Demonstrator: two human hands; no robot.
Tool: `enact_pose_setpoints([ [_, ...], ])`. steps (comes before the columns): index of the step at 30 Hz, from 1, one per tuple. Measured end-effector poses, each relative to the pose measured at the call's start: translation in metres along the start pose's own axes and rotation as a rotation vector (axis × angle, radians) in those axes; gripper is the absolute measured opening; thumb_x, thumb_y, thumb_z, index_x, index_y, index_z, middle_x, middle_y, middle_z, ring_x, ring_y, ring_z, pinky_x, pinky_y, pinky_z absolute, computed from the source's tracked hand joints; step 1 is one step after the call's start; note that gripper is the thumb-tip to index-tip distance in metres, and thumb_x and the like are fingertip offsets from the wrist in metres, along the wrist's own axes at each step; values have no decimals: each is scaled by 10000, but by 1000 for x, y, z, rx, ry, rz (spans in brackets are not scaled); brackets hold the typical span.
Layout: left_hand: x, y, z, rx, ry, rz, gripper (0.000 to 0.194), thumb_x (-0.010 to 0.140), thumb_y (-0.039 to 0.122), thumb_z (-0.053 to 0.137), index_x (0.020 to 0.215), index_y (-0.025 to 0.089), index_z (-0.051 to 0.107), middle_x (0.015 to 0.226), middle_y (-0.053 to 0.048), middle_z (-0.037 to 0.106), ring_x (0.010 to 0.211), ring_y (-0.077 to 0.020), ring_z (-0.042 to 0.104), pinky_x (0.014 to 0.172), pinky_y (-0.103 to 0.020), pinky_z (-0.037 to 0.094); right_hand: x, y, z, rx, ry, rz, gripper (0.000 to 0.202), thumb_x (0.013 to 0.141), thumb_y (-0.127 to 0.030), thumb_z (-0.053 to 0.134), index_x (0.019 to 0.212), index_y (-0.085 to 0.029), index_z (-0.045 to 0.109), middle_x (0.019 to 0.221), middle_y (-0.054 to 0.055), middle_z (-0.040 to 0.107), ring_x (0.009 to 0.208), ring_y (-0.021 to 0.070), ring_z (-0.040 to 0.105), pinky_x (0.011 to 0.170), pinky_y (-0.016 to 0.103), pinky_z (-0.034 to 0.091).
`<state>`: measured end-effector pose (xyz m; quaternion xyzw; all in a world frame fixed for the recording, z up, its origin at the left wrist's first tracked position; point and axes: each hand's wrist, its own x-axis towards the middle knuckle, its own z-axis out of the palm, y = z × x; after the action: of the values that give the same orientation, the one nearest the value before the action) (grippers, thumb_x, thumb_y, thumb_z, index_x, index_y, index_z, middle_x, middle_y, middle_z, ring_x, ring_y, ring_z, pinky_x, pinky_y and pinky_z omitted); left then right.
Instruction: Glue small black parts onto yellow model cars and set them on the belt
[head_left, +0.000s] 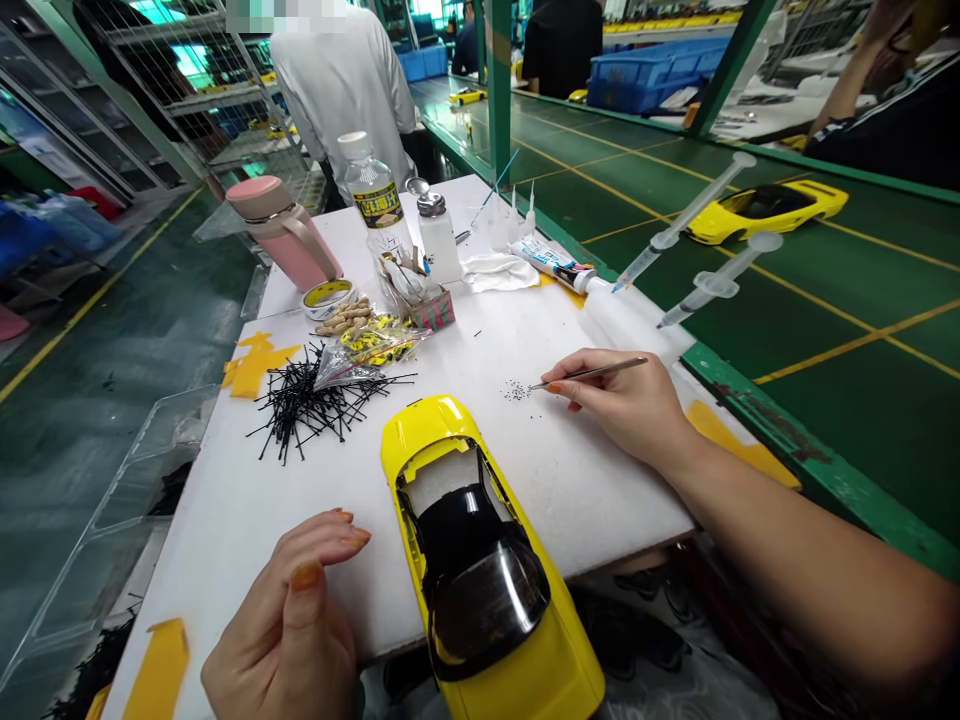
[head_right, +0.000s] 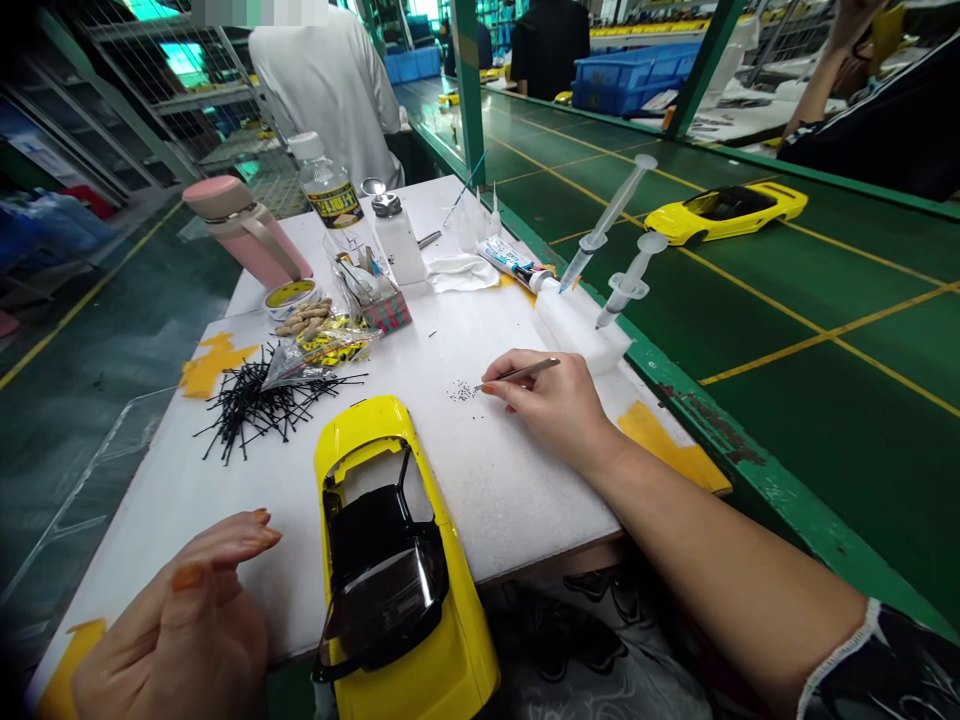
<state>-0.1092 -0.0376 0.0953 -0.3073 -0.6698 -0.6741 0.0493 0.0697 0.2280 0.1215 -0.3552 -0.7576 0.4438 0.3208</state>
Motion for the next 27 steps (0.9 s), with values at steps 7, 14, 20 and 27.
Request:
enact_pose_setpoints([
  [7, -1, 4, 1, 18, 18, -5, 246, 1019, 293, 693, 815, 197, 791, 883, -41, 762, 933, -228, 728, 982, -404, 579, 0, 0, -1, -3, -25, 12, 170, 823, -347, 776, 837, -185, 825, 804, 58, 802, 594, 177, 676, 603, 322, 519],
  [14, 0, 3, 1, 2, 0, -7, 232, 1019, 280, 689, 826, 201, 792, 891, -40, 761, 951, -240, 724, 992, -426, 572, 0, -2, 0, -26, -21, -2, 155, 826, -340, 775, 828, -192, 823, 780, 50, 801, 576, 174, 672, 596, 320, 506],
  [20, 0, 3, 0, 2, 2, -4, 241, 1018, 286, 688, 820, 200, 793, 876, -40, 759, 941, -239, 724, 997, -426, 571, -1, -2, 0, -44, -21, -2, 151, 835, -323, 760, 827, -184, 818, 778, 45, 800, 576, 174, 676, 599, 322, 497],
  [27, 0, 4, -1, -19, -7, -25, 232, 1017, 279, 694, 825, 202, 801, 887, -36, 763, 948, -244, 718, 1001, -452, 570, -1, -4, 1, -53, -39, -2, 129, 870, -294, 740, 836, -188, 804, 797, 39, 793, 607, 170, 675, 628, 329, 498],
])
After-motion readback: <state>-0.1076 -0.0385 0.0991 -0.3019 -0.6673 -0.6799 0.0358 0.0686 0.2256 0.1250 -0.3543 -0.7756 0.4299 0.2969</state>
